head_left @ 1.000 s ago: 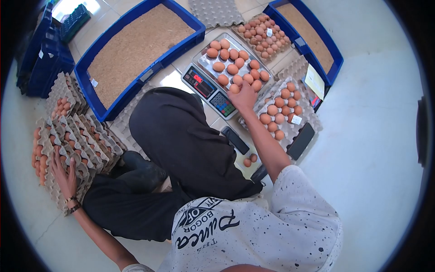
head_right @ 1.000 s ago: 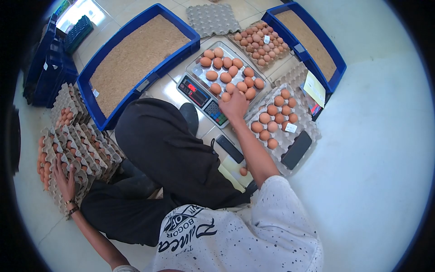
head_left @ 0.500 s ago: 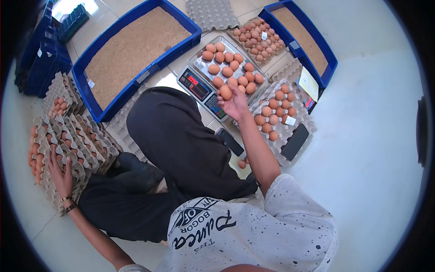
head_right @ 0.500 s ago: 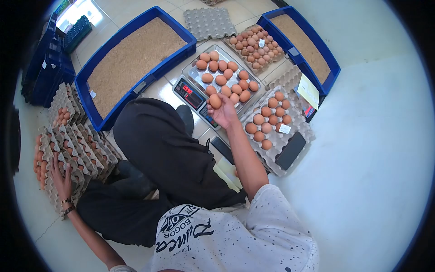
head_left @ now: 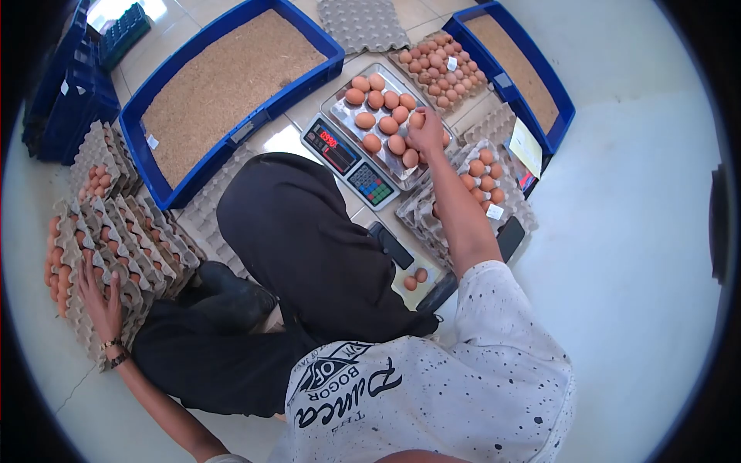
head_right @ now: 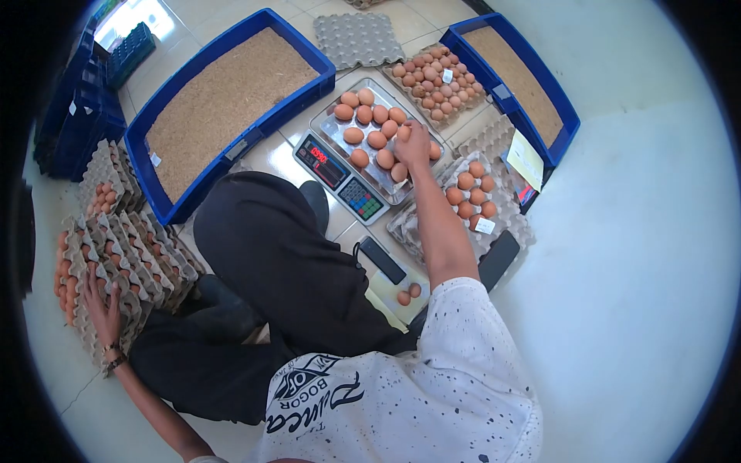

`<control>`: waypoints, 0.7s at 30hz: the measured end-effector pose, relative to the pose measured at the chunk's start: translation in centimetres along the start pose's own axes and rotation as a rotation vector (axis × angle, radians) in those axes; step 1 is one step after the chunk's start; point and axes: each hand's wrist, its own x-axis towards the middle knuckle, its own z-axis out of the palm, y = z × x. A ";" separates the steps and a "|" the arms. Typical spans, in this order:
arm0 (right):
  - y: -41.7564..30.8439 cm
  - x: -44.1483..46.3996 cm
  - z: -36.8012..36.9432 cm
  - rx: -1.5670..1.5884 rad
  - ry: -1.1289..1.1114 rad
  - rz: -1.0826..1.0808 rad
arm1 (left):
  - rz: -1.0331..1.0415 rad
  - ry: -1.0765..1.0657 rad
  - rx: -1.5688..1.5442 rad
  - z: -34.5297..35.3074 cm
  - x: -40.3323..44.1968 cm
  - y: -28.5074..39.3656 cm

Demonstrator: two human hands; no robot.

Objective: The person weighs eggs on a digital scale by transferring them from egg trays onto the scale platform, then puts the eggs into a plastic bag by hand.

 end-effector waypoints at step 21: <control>-2.3 1.2 0.6 -0.322 -0.278 0.146 | -0.005 -0.020 0.093 -0.1 0.2 0.2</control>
